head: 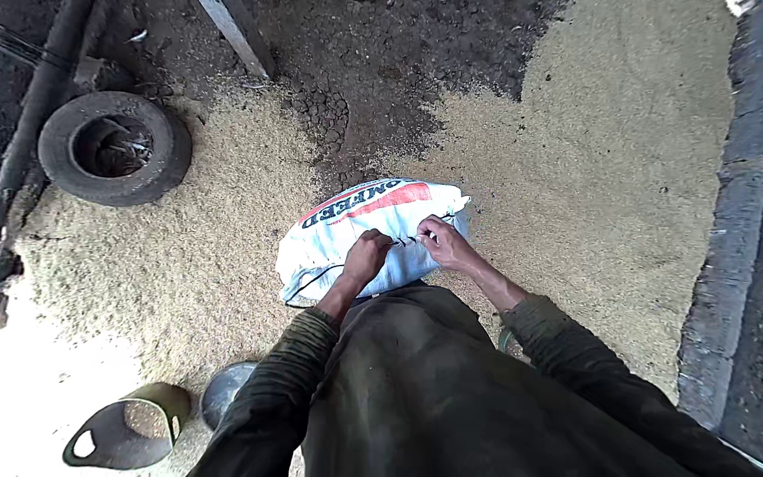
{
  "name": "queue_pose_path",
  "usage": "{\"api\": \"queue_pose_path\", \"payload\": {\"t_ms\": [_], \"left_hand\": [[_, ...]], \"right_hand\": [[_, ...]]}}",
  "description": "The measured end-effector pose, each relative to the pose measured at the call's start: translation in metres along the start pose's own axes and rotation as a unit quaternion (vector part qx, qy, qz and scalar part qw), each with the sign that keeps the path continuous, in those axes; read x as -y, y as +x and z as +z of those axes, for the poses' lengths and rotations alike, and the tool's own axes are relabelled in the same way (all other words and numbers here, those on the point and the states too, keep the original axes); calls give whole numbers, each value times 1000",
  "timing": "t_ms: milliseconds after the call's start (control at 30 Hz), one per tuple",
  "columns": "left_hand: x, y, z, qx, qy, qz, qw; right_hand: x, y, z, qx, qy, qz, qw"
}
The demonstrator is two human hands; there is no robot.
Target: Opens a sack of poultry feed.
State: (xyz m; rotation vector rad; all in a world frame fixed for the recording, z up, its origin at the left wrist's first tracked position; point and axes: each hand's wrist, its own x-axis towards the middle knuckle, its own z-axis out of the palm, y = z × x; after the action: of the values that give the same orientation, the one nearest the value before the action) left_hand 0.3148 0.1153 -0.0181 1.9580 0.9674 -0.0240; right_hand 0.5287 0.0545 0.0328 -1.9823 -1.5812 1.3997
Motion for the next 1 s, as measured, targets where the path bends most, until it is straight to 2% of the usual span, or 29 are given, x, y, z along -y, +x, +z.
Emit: {"api": "queue_pose_path", "payload": {"t_ms": [100, 200, 400, 633, 767, 900, 1000], "left_hand": [[4, 0, 10, -49, 19, -1, 999], [11, -4, 18, -64, 50, 22, 996], [27, -2, 38, -41, 96, -2, 994], [42, -1, 58, -116, 84, 1, 990], [41, 5, 54, -83, 110, 0, 991], [42, 9, 51, -33, 179, 32, 983], [43, 12, 37, 45, 189, 52, 980]], "right_hand": [[-4, 2, -11, -6, 3, -37, 999], [-6, 14, 2, 28, -15, -50, 998], [-23, 44, 42, 87, -52, 25, 995], [-22, 53, 53, 58, -73, 40, 995], [-29, 55, 53, 61, -68, 35, 995], [-32, 56, 55, 60, -64, 31, 996], [-36, 58, 56, 62, -59, 19, 996]]}}
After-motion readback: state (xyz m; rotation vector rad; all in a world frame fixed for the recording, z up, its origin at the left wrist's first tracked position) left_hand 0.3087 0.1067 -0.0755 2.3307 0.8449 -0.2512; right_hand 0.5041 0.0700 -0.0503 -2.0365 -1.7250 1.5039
